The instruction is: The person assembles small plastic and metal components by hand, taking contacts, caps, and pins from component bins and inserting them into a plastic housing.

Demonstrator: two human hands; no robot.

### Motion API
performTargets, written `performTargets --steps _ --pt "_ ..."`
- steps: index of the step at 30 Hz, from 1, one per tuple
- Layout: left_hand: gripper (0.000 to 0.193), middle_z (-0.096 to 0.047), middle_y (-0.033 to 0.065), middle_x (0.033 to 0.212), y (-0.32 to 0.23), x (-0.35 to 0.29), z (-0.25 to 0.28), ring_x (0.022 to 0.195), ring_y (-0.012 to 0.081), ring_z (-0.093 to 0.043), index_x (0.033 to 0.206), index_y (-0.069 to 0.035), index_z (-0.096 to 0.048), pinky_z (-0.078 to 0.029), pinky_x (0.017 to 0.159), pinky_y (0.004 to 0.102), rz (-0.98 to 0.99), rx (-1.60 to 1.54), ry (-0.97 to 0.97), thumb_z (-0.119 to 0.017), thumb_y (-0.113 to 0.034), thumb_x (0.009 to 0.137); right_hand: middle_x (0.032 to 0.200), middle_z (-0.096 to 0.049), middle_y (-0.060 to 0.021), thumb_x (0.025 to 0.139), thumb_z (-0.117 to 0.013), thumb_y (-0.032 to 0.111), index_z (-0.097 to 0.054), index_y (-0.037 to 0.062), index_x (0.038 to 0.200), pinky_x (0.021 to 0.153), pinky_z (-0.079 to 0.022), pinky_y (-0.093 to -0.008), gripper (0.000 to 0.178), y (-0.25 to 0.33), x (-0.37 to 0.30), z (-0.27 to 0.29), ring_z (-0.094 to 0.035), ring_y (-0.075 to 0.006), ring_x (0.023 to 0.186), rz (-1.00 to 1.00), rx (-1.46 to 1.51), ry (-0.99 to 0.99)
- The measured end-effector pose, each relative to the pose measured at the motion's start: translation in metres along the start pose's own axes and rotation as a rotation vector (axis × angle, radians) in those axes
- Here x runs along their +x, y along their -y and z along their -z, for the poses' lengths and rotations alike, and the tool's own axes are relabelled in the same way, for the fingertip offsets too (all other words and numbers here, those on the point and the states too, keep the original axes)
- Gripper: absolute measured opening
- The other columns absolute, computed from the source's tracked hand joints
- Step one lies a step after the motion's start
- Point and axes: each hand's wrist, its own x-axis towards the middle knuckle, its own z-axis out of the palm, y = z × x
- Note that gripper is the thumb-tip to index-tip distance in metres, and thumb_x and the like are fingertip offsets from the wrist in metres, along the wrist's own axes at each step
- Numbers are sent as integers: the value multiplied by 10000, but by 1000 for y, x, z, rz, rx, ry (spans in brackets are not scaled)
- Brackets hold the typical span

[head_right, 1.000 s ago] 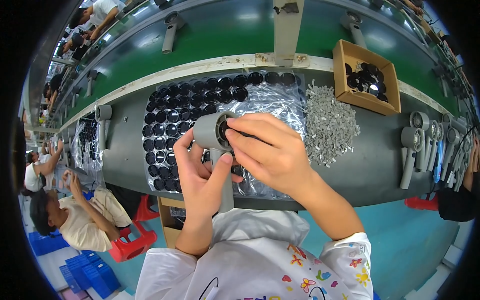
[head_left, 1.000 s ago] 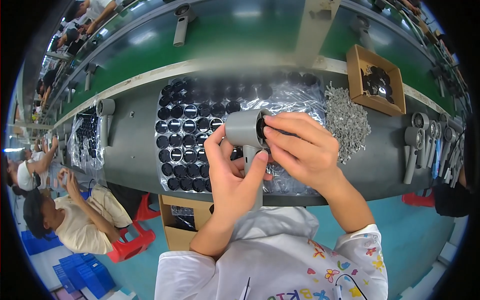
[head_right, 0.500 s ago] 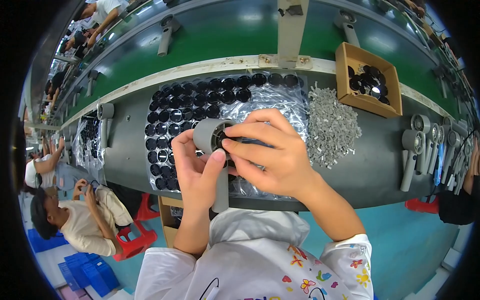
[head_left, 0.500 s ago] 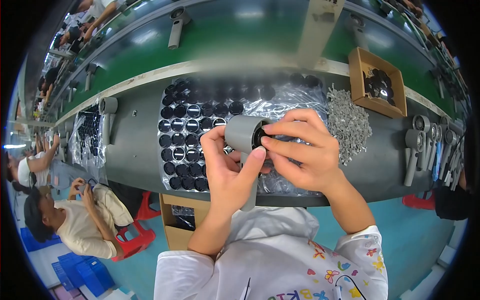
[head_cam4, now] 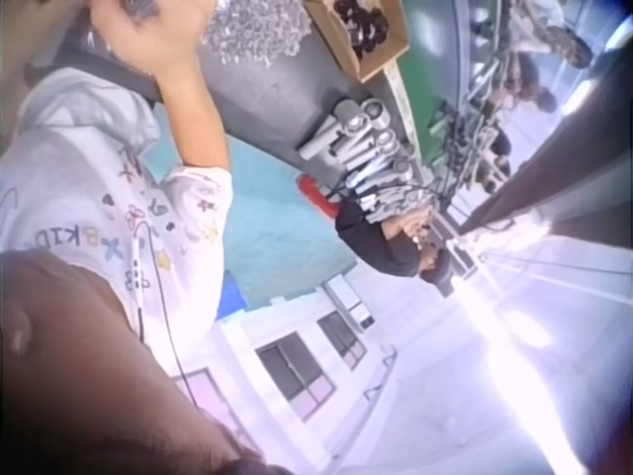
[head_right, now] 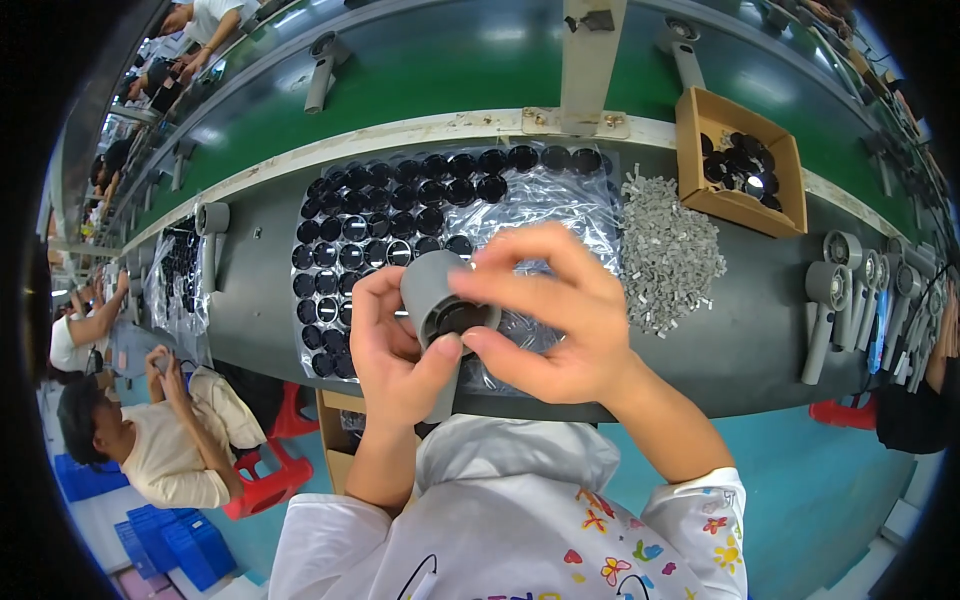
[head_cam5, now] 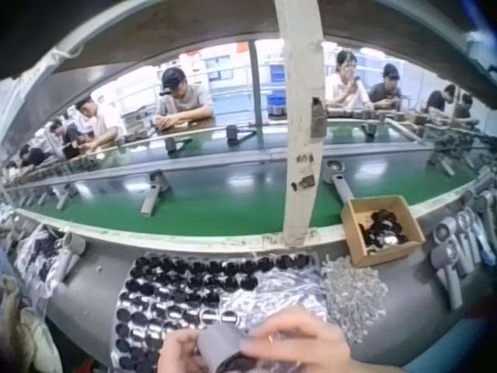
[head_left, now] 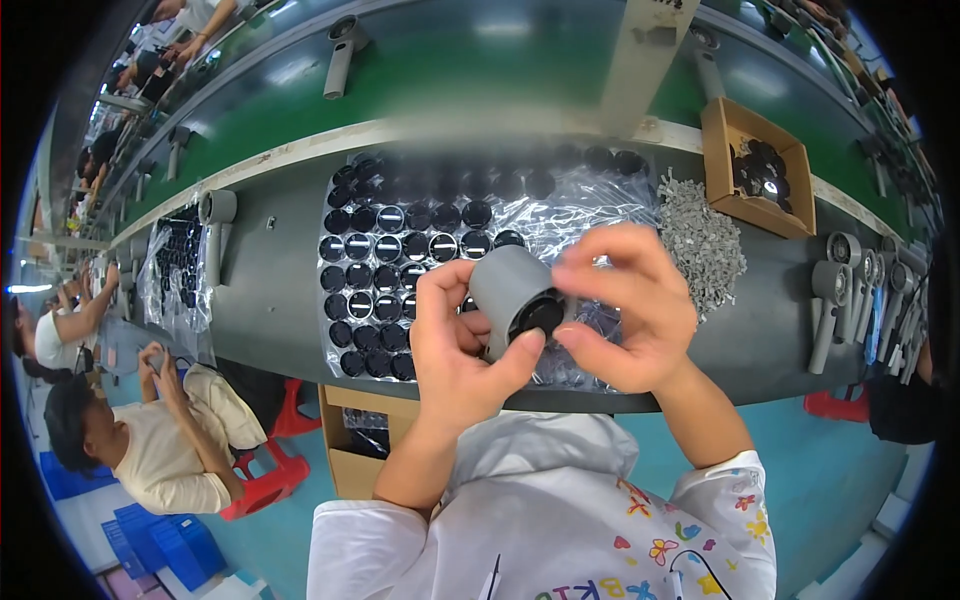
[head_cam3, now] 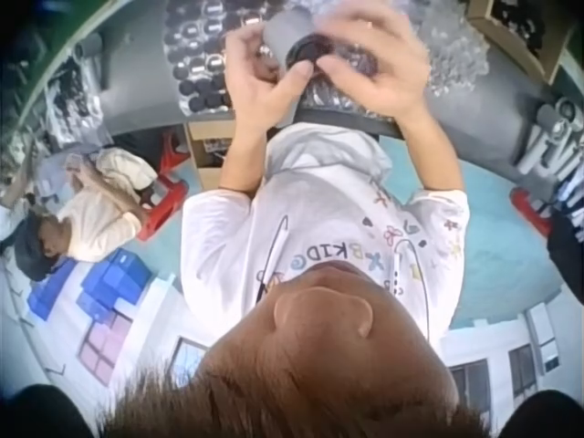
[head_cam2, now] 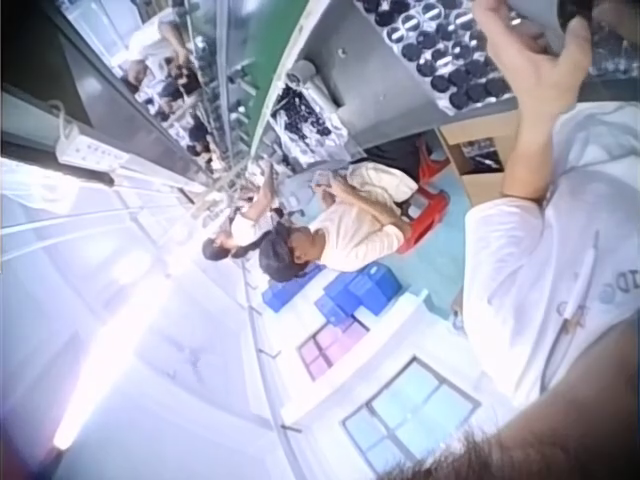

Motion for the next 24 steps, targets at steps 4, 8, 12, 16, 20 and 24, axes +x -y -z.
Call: performTargets --steps 4,8,12,16,20,24 --pt "736 -522 184 1271 9 -2 2 1015 234 -708 1308 39 -365 -624 783 288 -176 13 58 -846 -120 775 1221 -619 -128 744 -820 84 -646 26 1333 895 -546 -360 617 9 -1 -5 -623 -242 1089 -471 236 -4" --pt "761 -447 197 1333 12 -2 0 1064 247 -679 1317 35 -350 -626 807 309 -238 -12 66 -848 -153 772 1274 -571 -116 779 -795 129 -551 -7 1432 990 -513 -372 711 12 1 -2 -590 -224 1181 -728 522 125" --pt "766 -415 203 1358 10 -4 -2 1060 242 -667 1313 37 -359 -625 821 314 -226 -42 82 -853 -165 764 1327 -544 -130 782 -783 196 -517 -51 1441 1020 -482 -366 753 10 -2 -1 -572 -229 1230 -806 620 182" --pt "755 -436 201 1332 10 -5 -1 1043 238 -671 1299 45 -373 -626 806 306 -228 -23 67 -856 -180 765 1318 -570 -135 804 -795 220 -501 -71 1425 988 -498 -352 746 14 -4 -5 -603 -225 1205 -851 700 111" --pt "724 -476 190 1283 14 -3 0 1030 232 -679 1283 53 -384 -625 773 285 -288 150 128 -850 -173 777 1206 -669 -122 823 -794 123 -538 -38 1367 964 -559 -352 623 9 -12 -4 -681 -217 1130 -860 793 92" --pt "677 -494 178 1251 9 -2 -3 1030 225 -681 1281 48 -384 -632 782 292 -174 -58 58 -827 -148 808 1240 -655 -129 807 -810 132 -530 -36 1373 958 -560 -345 653 13 -7 -15 -685 -218 1123 -909 798 -4"
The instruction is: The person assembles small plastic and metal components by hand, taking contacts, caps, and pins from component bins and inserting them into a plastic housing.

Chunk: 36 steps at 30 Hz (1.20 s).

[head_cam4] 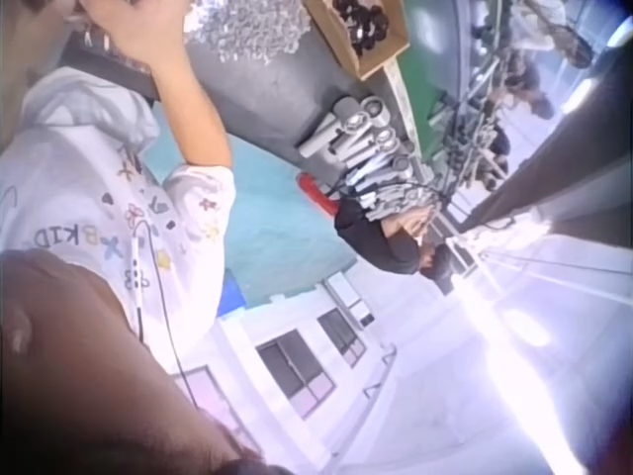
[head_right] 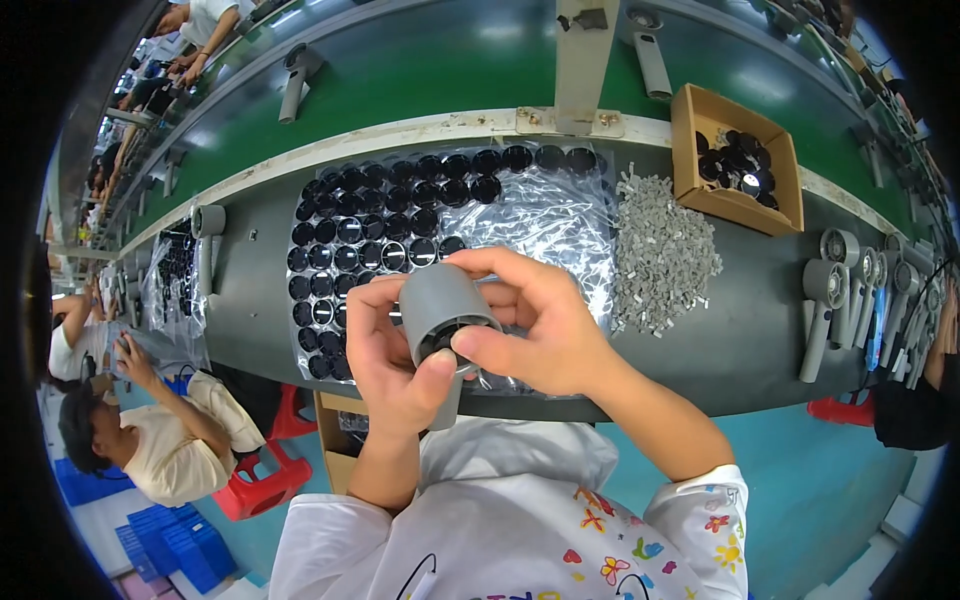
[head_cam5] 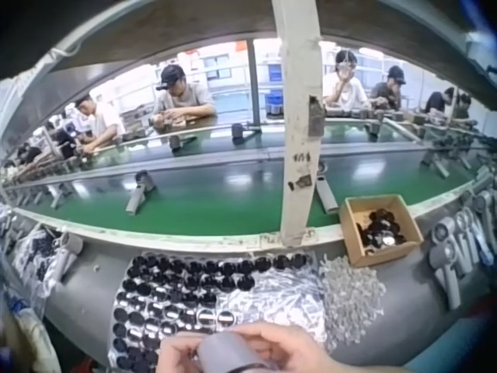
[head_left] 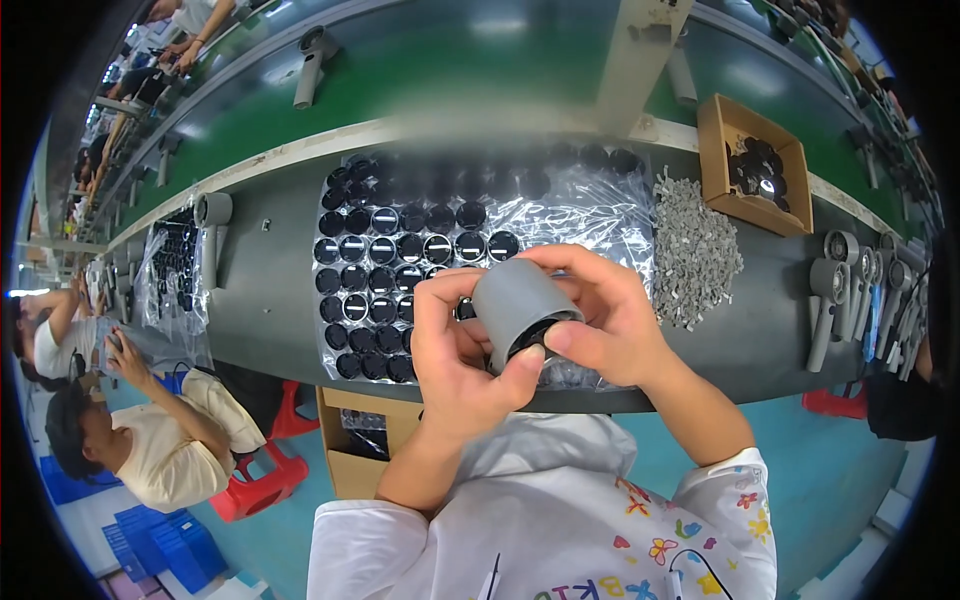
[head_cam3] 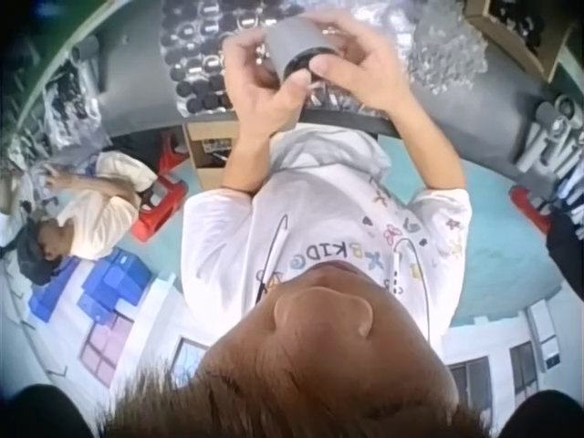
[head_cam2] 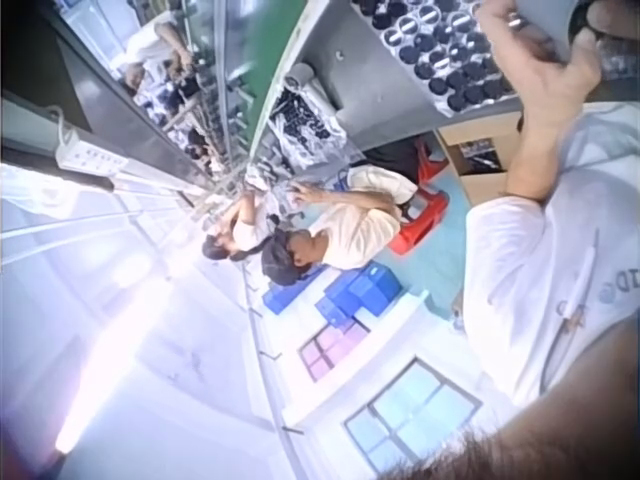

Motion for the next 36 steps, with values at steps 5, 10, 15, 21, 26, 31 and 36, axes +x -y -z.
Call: performTargets --steps 5,10,15,21,26,31,36 --pt "671 -483 175 1251 -8 -1 1 1038 235 -683 1282 52 -379 -645 820 322 39 -93 20 -820 -136 813 1288 -601 -133 795 -820 168 -502 -51 1398 1004 -524 -366 716 3 -1 4 -645 -238 1190 64 -35 96" --pt "695 -474 183 1282 -4 -1 7 1053 248 -685 1294 52 -366 -647 842 337 -98 94 109 -825 -111 798 1271 -584 -113 760 -808 57 -526 -42 1389 1038 -528 -370 696 5 -1 12 -643 -249 1216 185 -240 182" --pt "726 -462 197 1308 -1 -2 -2 1070 259 -679 1305 48 -362 -640 866 341 -64 -11 -40 -834 -120 781 1305 -548 -139 785 -823 298 -518 -81 1402 1053 -459 -398 786 7 3 0 -582 -254 1225 46 -87 71" --pt "707 -447 196 1316 2 -6 -5 1057 242 -665 1304 42 -363 -636 852 319 -67 -125 -31 -828 -135 802 1229 -532 -115 807 -780 341 -535 -86 1368 1001 -472 -377 746 7 2 -1 -600 -234 1150 88 -92 65" --pt "696 -449 185 1293 -2 -11 -12 1029 226 -663 1301 46 -359 -638 821 305 -32 -18 10 -819 -181 831 1151 -513 -87 799 -790 155 -566 -54 1280 984 -551 -368 571 -2 1 15 -661 -227 1129 183 -149 108" --pt "665 -431 191 1350 -5 -11 -17 1081 255 -679 1327 48 -338 -651 806 318 68 -158 -30 -790 -126 871 1182 -538 -87 842 -756 93 -544 -48 1320 887 -602 -363 542 -1 4 10 -666 -215 1111 67 54 85" --pt "756 -389 185 1419 -28 -8 -20 1165 315 -662 1427 48 -278 -660 834 351 229 -302 18 -767 -7 854 1087 -683 -93 948 -570 259 -595 -23 1330 650 -537 -261 476 2 4 13 -654 -143 905 -141 210 8"
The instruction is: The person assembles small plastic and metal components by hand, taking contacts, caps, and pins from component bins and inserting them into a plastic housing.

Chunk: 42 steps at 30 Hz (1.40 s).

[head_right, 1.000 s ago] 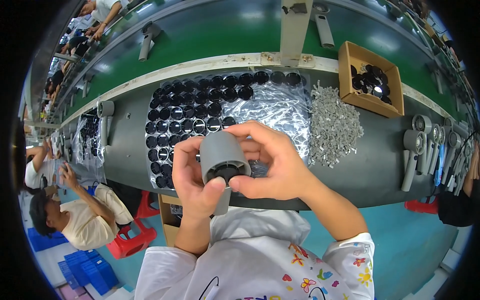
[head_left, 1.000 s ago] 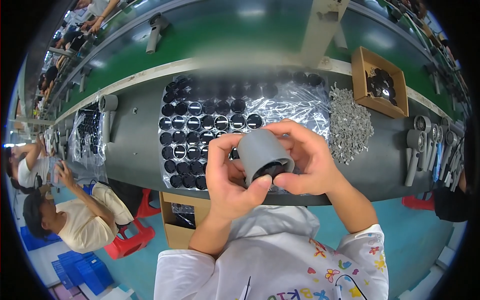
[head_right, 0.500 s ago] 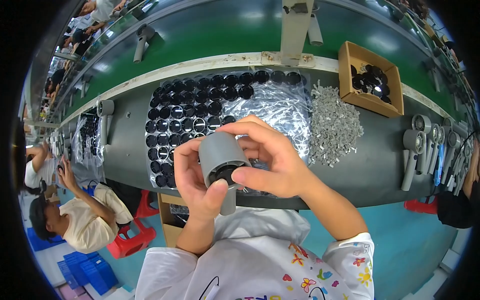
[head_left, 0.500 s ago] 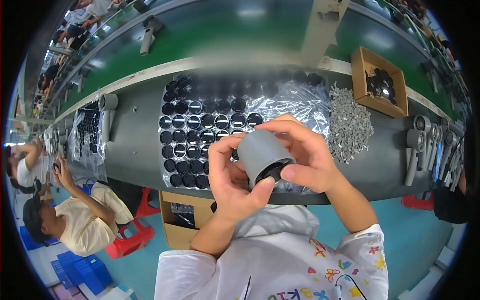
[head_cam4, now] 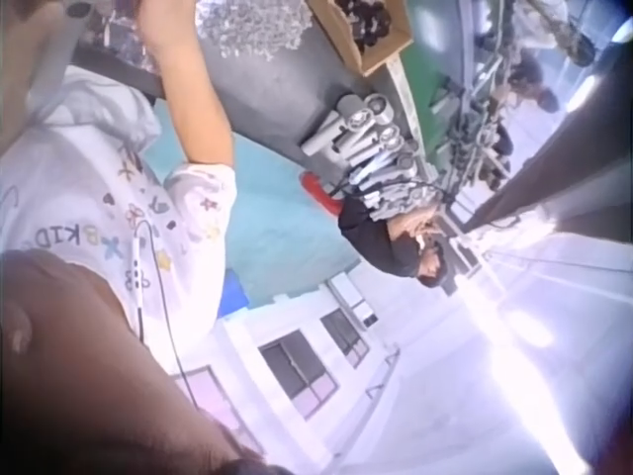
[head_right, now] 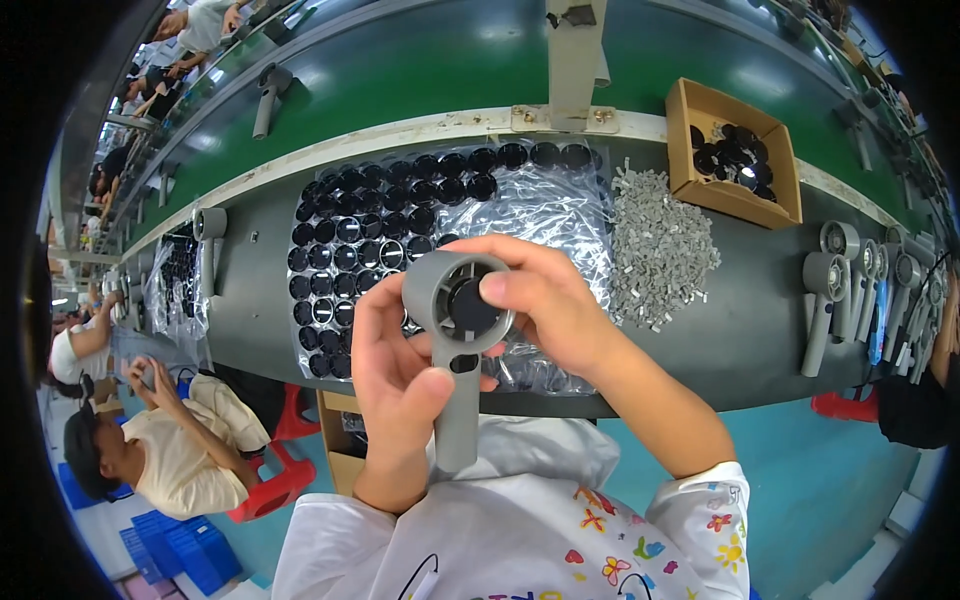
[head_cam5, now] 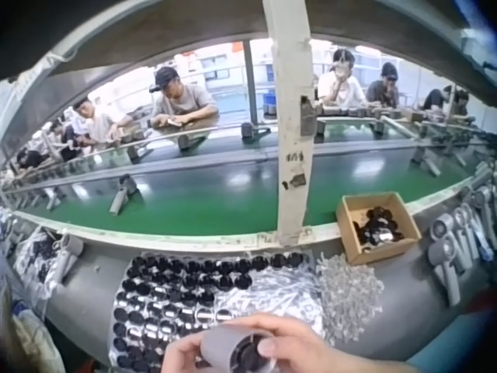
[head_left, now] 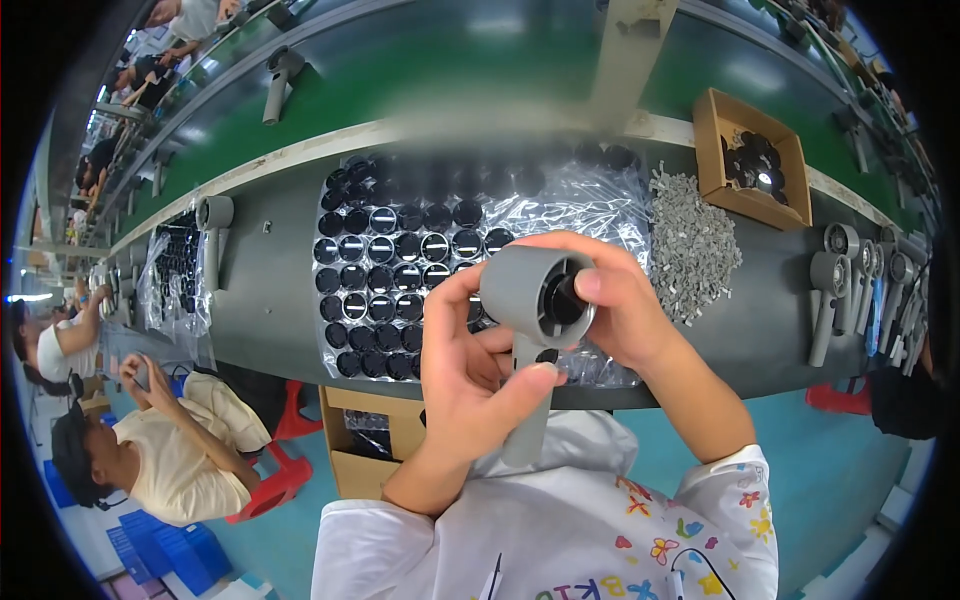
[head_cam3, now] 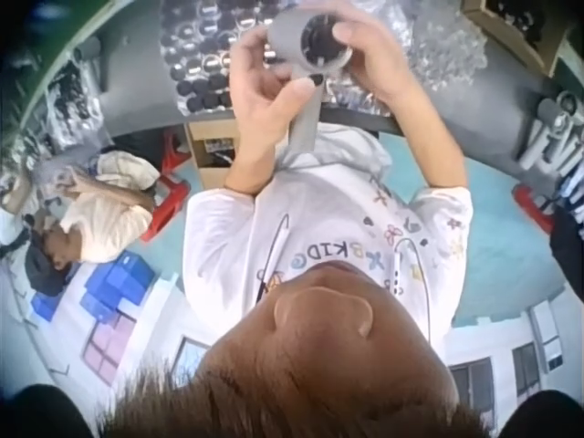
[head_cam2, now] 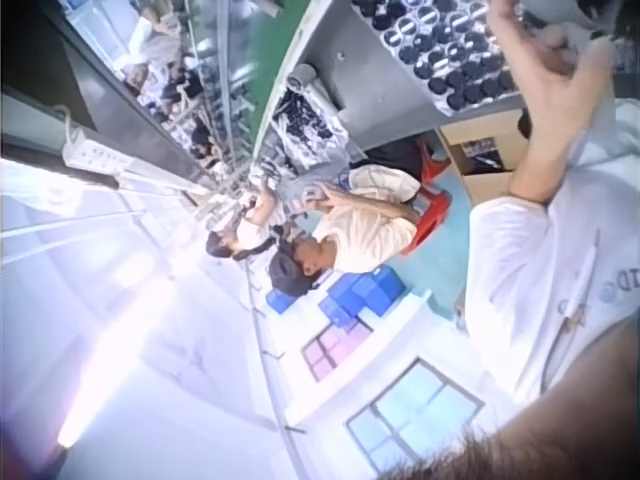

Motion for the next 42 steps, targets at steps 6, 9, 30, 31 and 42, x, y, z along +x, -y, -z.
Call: performTargets --steps 6,9,30,31,42 --pt "801 -382 191 1437 -5 -2 -2 1181 340 -659 1482 53 -242 -668 825 366 12 39 2 -731 67 848 1063 -679 -94 961 -554 256 -596 -36 1323 665 -526 -274 467 10 -1 -7 -638 -138 821 -43 45 -6" --pt "774 -386 192 1437 -8 -2 -3 1165 344 -668 1481 52 -248 -673 804 365 46 18 -35 -714 70 862 1064 -676 -92 975 -552 259 -597 -38 1323 660 -519 -273 460 6 -1 -4 -631 -139 823 -61 103 13" --pt "798 -531 202 1381 -7 5 3 1072 300 -694 1547 68 -339 -656 711 339 -57 179 -44 -746 -151 897 1327 -615 -128 767 -900 75 -485 -10 1470 973 -540 -362 821 15 0 -4 -629 -199 1180 86 -140 145" --pt "752 -421 178 1481 -6 6 10 1157 347 -665 1543 82 -334 -672 759 375 -52 121 25 -704 -32 898 1302 -627 -125 772 -899 82 -480 -5 1456 956 -548 -361 807 18 -1 -4 -639 -197 1158 68 -88 176" --pt "777 -663 197 1133 -7 -10 34 857 258 -739 1465 108 -406 -625 683 346 168 303 195 -795 -133 838 1226 -676 -91 769 -913 171 -564 30 1291 962 -532 -378 643 27 -14 8 -642 -171 1145 185 -327 99"
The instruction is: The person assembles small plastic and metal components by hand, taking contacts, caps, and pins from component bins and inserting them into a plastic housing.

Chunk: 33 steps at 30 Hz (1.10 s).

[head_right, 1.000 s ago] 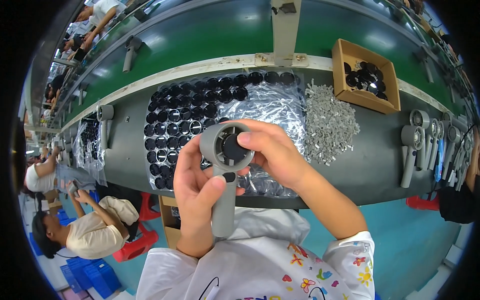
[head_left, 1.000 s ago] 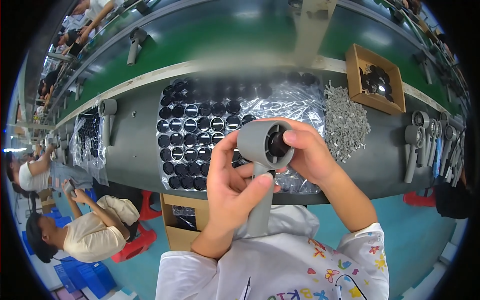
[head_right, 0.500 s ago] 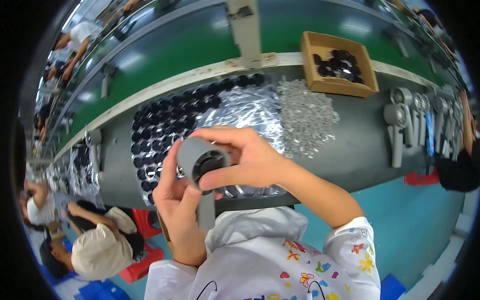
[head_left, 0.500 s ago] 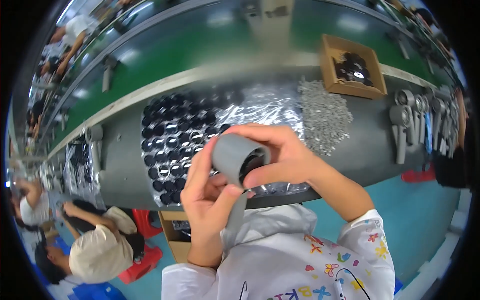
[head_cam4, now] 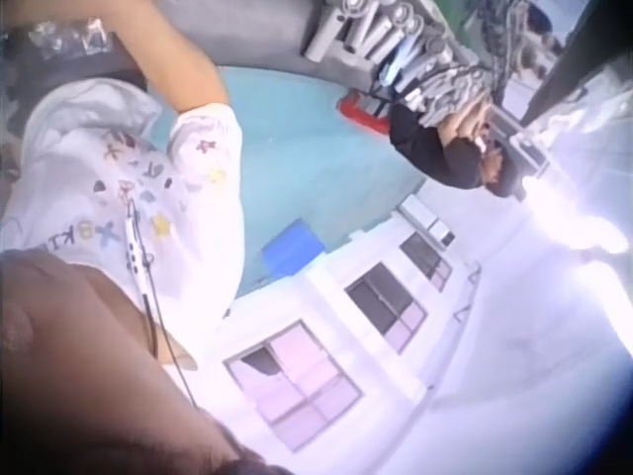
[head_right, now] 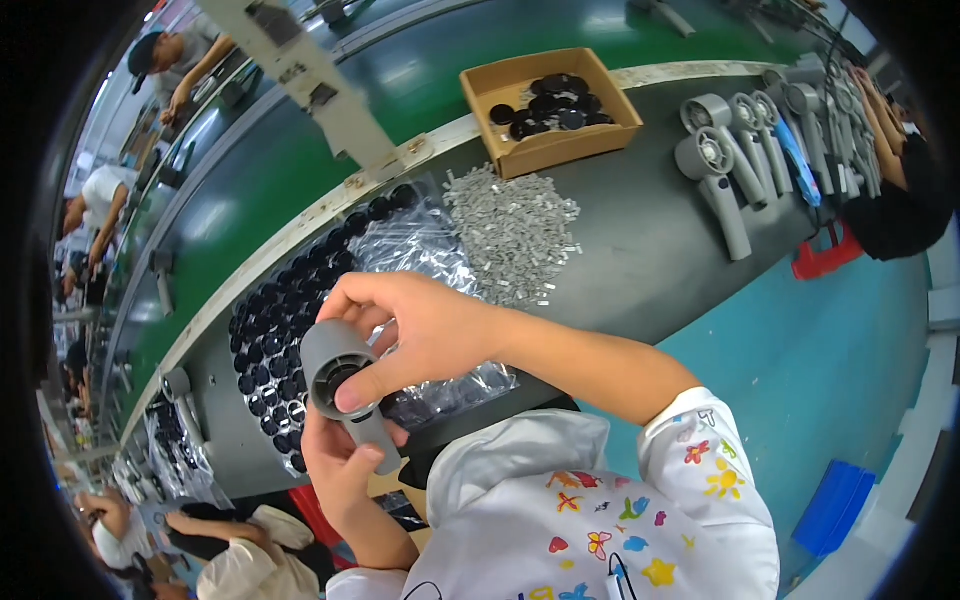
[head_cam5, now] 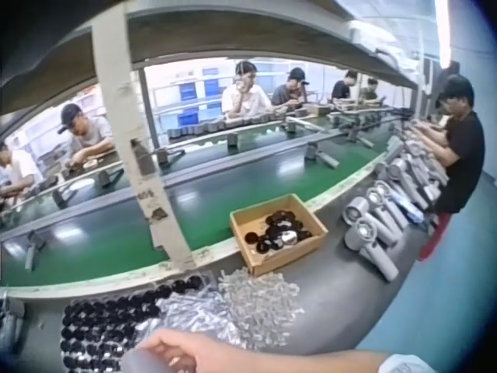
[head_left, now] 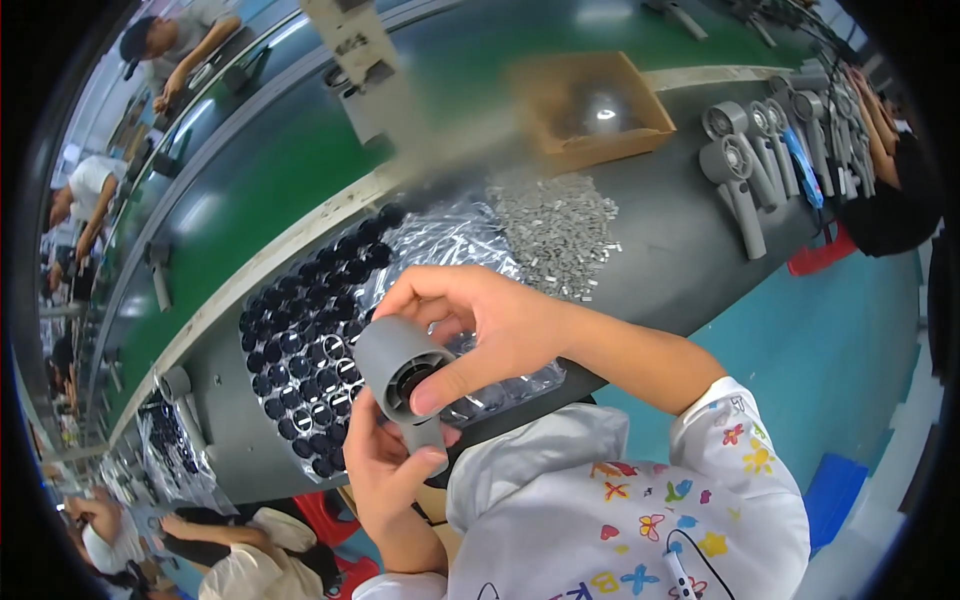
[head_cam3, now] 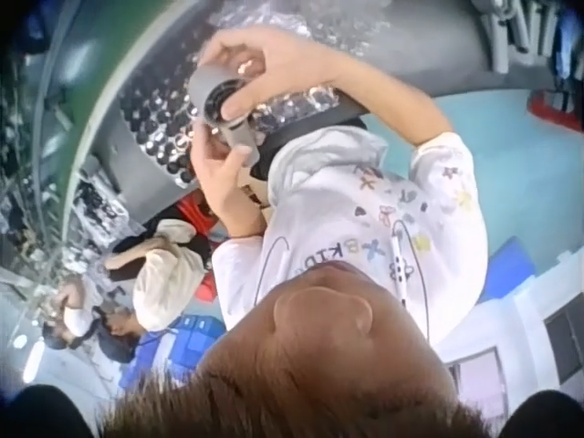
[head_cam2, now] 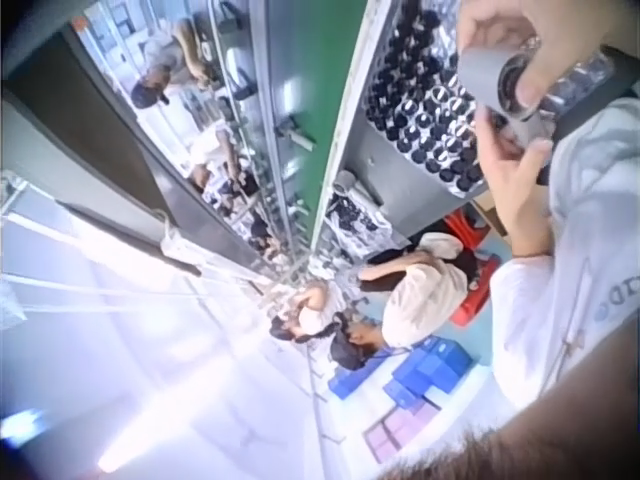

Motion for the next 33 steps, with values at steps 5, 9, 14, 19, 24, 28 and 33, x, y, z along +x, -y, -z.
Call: performTargets --steps 5,9,14,19,24,28,33 --pt "516 -690 184 1017 -6 -4 45 660 258 -726 1129 138 -630 -597 607 350 40 179 213 -755 -303 892 1167 -700 -77 803 -868 154 -587 47 1333 909 -548 -347 610 33 -40 16 -677 -161 1086 210 -567 -249" --pt "593 -632 137 799 -31 10 65 456 246 -636 1152 81 -583 -499 355 311 -76 -11 -121 -624 -488 990 955 -680 -5 847 -761 33 -697 27 1168 707 -492 -217 328 32 -114 70 -635 -73 787 139 -608 -765" --pt "470 -632 67 810 -55 107 91 323 81 -358 1174 -2 -599 -259 291 219 155 -6 -241 -519 -452 1065 849 -622 -17 785 -750 2 -750 30 978 624 -422 -244 195 4 -158 102 -544 -90 689 95 -1042 -977" --pt "454 -665 18 933 -47 209 124 464 16 -408 1249 -40 -606 -310 391 179 252 287 -160 -604 -440 1034 844 -627 -34 733 -756 13 -747 29 953 618 -422 -266 221 6 -144 97 -532 -128 684 135 -1072 -931" --pt "372 -651 33 953 -40 274 142 578 60 -492 1233 -30 -617 -396 455 191 283 118 -125 -680 -320 1009 867 -654 -57 718 -750 16 -710 30 891 631 -442 -288 178 6 -143 94 -542 -166 687 159 -1117 -898" --pt "395 -656 97 969 -33 299 159 686 137 -639 1282 25 -547 -560 559 254 239 156 -357 -697 -195 991 857 -643 -72 740 -725 -5 -658 13 855 641 -448 -298 135 5 -138 92 -545 -187 692 107 -1146 -853" --pt "511 -665 183 1013 -45 301 126 831 283 -712 1301 45 -522 -618 721 383 123 688 -509 -733 -204 908 872 -661 -47 801 -712 -10 -650 17 893 582 -399 -241 114 3 -140 97 -514 -99 656 119 -1094 -885"
